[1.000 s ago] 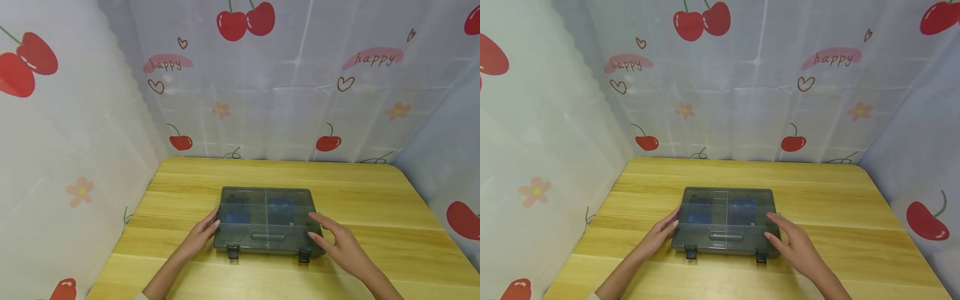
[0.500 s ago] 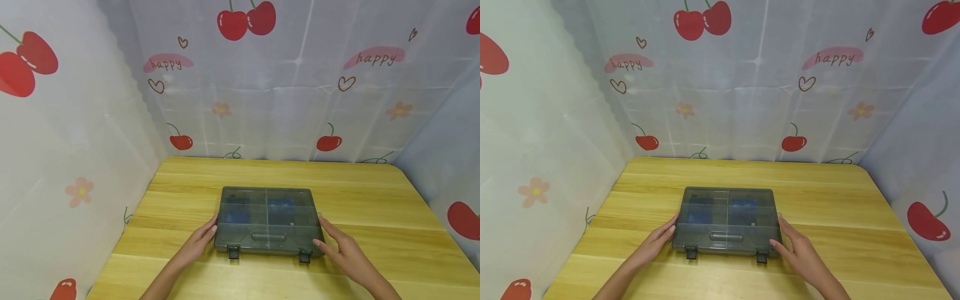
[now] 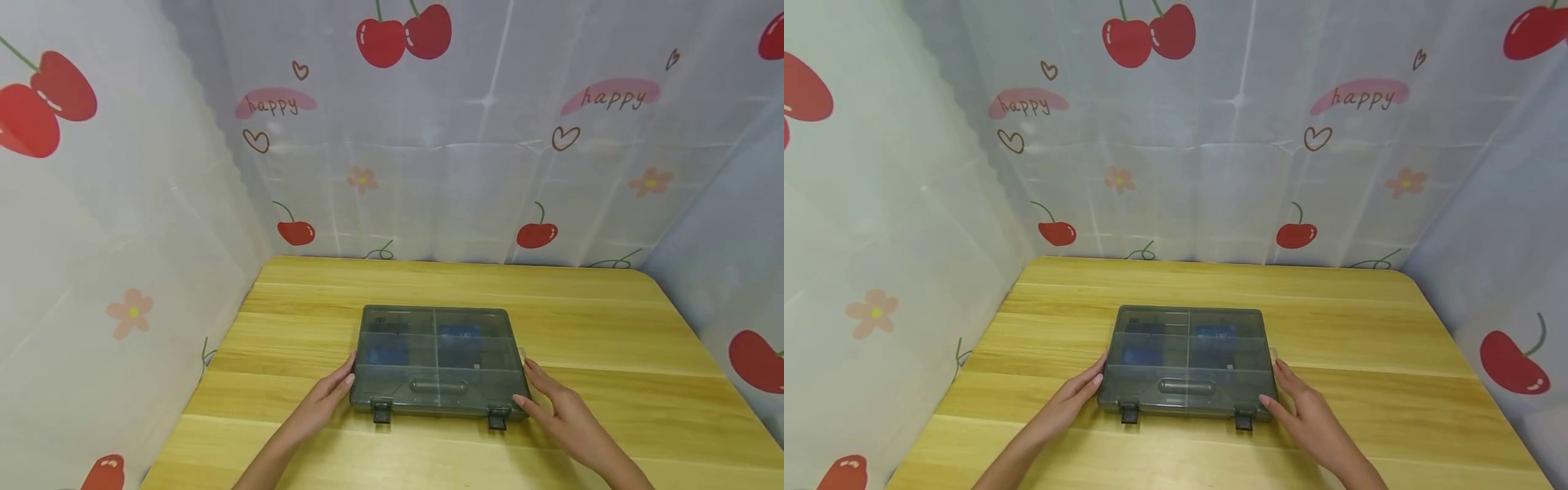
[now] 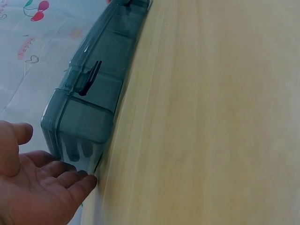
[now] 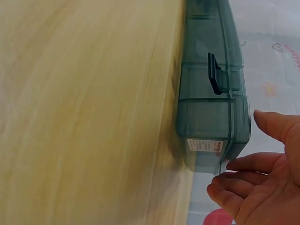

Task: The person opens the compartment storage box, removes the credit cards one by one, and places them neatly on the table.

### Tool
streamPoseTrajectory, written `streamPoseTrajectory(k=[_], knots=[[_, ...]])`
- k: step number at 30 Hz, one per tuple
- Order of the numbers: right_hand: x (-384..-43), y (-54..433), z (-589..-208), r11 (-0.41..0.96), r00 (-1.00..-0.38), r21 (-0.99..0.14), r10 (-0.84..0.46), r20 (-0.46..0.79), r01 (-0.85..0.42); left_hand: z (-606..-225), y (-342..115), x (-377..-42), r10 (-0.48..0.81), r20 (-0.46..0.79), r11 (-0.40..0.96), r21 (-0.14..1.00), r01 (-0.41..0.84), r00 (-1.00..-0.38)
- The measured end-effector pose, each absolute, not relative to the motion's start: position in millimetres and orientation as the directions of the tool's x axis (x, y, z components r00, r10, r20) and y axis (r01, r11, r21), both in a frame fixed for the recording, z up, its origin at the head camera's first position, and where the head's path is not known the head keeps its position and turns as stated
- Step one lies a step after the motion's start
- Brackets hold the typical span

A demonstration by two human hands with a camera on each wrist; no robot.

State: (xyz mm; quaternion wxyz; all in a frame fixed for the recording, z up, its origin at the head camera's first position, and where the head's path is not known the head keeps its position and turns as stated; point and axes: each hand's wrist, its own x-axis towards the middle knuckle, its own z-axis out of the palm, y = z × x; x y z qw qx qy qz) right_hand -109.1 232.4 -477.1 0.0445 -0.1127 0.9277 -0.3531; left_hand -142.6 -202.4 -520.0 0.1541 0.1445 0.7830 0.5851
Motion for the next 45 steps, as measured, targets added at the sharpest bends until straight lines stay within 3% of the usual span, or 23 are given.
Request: streamPoseTrajectory(k=[22, 45], knots=[[-106.4, 234.3, -480.4, 0.667, -0.968, -0.718, -0.249, 0.037, -0.199, -515.9, -196.6, -137.4, 0.349, -0.063, 0.269, 0.963, 0.036, -0.935], [-100.3, 238.2, -472.2, 0.536, -0.97, -0.841, -0.231, -0.072, -0.065, -506.6, -202.7, -128.5, 0.327, -0.042, 0.281, 0.958, 0.055, -0.944]])
